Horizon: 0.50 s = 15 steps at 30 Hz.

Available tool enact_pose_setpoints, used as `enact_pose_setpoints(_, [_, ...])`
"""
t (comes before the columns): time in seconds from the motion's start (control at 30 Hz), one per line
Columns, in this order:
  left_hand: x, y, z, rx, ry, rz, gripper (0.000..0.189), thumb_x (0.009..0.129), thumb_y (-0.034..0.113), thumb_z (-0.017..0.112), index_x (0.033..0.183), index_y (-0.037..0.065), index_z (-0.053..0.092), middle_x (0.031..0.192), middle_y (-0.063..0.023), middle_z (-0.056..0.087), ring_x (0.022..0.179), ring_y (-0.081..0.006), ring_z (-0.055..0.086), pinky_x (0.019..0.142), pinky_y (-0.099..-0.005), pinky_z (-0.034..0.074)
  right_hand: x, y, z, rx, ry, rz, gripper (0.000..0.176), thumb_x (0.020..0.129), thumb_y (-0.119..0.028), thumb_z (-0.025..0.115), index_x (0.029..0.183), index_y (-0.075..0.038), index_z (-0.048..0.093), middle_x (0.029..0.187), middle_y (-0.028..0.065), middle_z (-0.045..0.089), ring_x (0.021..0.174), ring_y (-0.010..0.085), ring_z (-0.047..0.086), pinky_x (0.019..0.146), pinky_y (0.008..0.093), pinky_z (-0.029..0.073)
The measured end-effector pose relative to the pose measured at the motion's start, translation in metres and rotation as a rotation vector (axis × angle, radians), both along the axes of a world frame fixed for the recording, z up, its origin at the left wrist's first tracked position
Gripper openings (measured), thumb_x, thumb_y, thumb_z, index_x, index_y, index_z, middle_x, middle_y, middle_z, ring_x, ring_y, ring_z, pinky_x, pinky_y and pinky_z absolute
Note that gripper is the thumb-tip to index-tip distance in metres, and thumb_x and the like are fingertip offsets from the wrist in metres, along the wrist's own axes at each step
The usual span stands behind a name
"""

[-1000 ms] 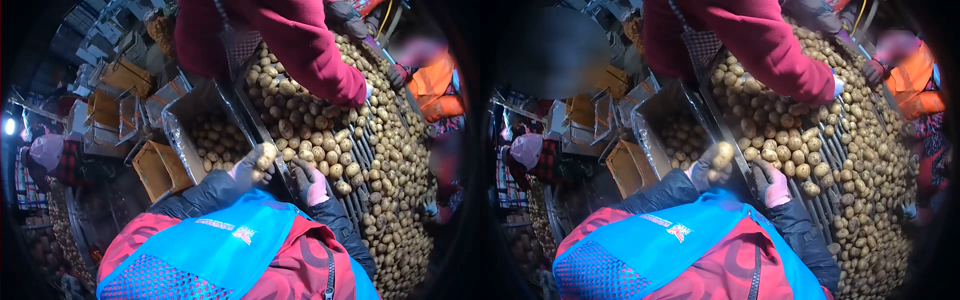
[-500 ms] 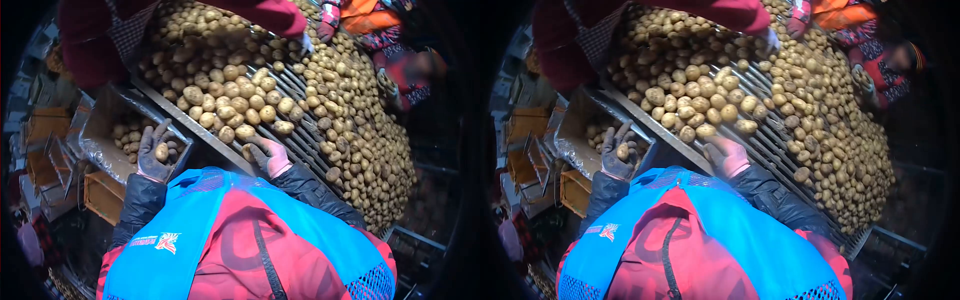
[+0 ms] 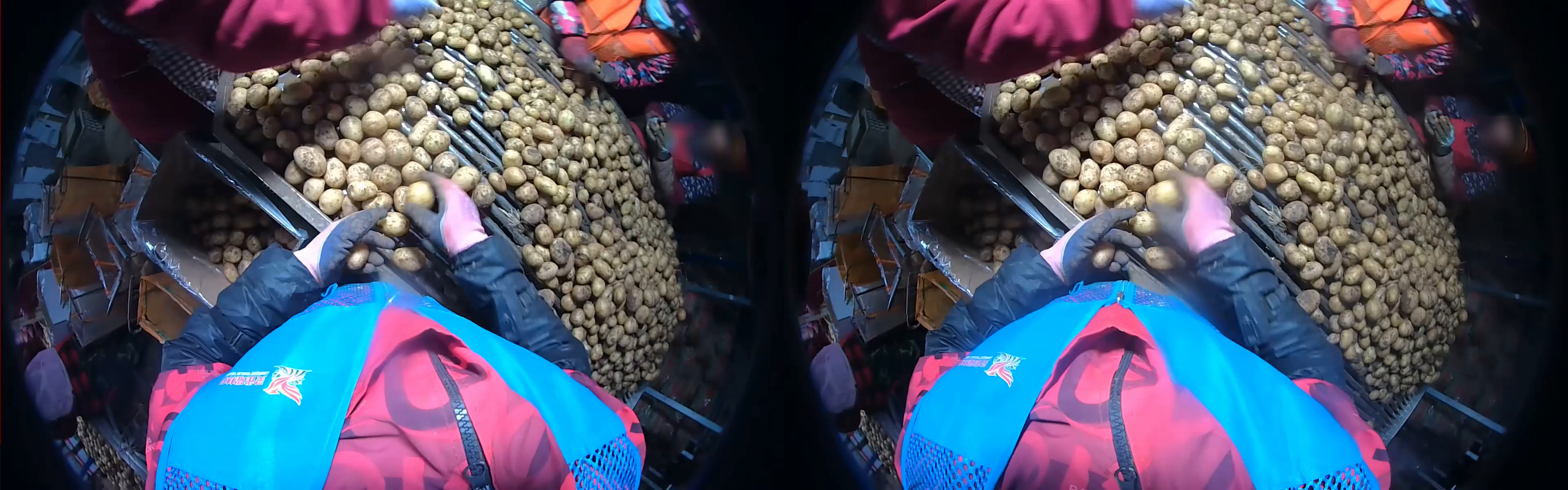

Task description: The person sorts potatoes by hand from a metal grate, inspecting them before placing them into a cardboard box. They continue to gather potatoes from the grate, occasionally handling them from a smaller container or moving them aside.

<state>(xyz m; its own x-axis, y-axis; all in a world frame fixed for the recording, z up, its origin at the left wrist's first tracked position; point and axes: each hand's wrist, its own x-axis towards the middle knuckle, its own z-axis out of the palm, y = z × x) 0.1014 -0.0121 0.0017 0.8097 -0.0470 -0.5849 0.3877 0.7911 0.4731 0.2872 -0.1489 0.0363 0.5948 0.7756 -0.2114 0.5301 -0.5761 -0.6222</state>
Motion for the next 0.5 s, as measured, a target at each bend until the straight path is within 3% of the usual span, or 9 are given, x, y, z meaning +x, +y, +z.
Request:
enact_pose_setpoints(0.03, [0.000,-0.005,0.006,0.032,-0.004,0.029,0.051,0.098,0.049,0.059,0.124,0.005,0.061,0.095,-0.0069,0.067,0.070,-0.0125,0.062,0.060,-0.0247,0.052,-0.008,0.000,0.004,0.060,0.090,0.108,0.058,0.082,-0.032,0.080,0.131,-0.008,0.061,0.120,0.0207,0.066,0.116,0.0369,0.062,0.099,0.0416,0.049])
enact_pose_setpoints(0.07, [-0.005,-0.004,-0.001,0.026,0.009,0.032,0.051,0.098,0.049,0.059,0.124,0.005,0.061,0.095,-0.0069,0.067,0.070,-0.0125,0.062,0.060,-0.0247,0.052,-0.010,0.003,-0.002,0.198,0.100,0.261,0.052,0.085,-0.027,0.077,0.131,-0.008,0.061,0.122,0.0194,0.066,0.117,0.0349,0.063,0.099,0.0414,0.050])
enact_pose_setpoints(0.17, [-0.017,0.004,-0.010,-0.063,-0.082,-0.039,0.058,0.099,0.053,0.056,0.132,0.006,0.056,0.099,-0.0068,0.068,0.072,-0.0118,0.063,0.061,-0.0237,0.052,-0.003,0.032,-0.017,0.301,-0.038,0.332,0.045,0.088,-0.025,0.073,0.129,-0.008,0.062,0.124,0.0174,0.064,0.116,0.0354,0.062,0.097,0.0421,0.050])
enact_pose_setpoints(0.23, [-0.025,0.003,0.010,-0.023,-0.061,0.116,0.063,0.099,0.057,0.054,0.137,0.006,0.053,0.101,-0.0063,0.068,0.072,-0.0110,0.063,0.062,-0.0225,0.052,0.002,0.056,-0.022,-0.093,-0.278,0.511,0.048,0.084,-0.013,0.065,0.131,-0.012,0.058,0.128,0.0140,0.060,0.112,0.0364,0.063,0.092,0.0462,0.052])
enact_pose_setpoints(0.27, [-0.033,0.006,0.004,0.011,-0.151,0.211,0.068,0.097,0.060,0.055,0.139,0.006,0.052,0.102,-0.0065,0.068,0.072,-0.0103,0.062,0.062,-0.0214,0.052,0.000,0.061,-0.020,-0.149,-0.307,0.538,0.048,0.083,-0.010,0.063,0.131,-0.012,0.058,0.128,0.0143,0.060,0.112,0.0357,0.063,0.091,0.0467,0.052])
enact_pose_setpoints(0.37, [-0.061,0.037,-0.011,-0.213,-0.265,0.513,0.082,0.090,0.068,0.060,0.143,0.006,0.050,0.098,-0.0037,0.066,0.070,-0.0105,0.059,0.061,-0.0214,0.050,-0.003,0.073,-0.008,-0.281,-0.334,0.555,0.051,0.081,-0.005,0.063,0.131,-0.012,0.057,0.128,0.0156,0.059,0.108,0.0350,0.066,0.088,0.0474,0.054])
enact_pose_setpoints(0.43, [-0.081,0.052,-0.008,-0.388,-0.317,0.811,0.091,0.084,0.072,0.064,0.145,0.006,0.048,0.098,-0.0019,0.063,0.072,-0.0106,0.057,0.061,-0.0224,0.049,-0.008,0.071,-0.006,-0.456,-0.398,0.537,0.035,0.084,-0.006,0.062,0.119,-0.010,0.061,0.118,0.0180,0.060,0.103,0.0354,0.068,0.086,0.0464,0.056])
enact_pose_setpoints(0.5, [-0.104,0.066,-0.016,-0.433,-0.362,0.926,0.091,0.085,0.070,0.065,0.148,0.007,0.046,0.102,-0.0004,0.063,0.074,-0.0100,0.056,0.060,-0.0224,0.049,0.001,0.058,-0.018,-0.489,-0.423,0.513,0.025,0.085,-0.007,0.063,0.110,-0.010,0.063,0.115,0.0174,0.061,0.101,0.0355,0.068,0.085,0.0466,0.056])
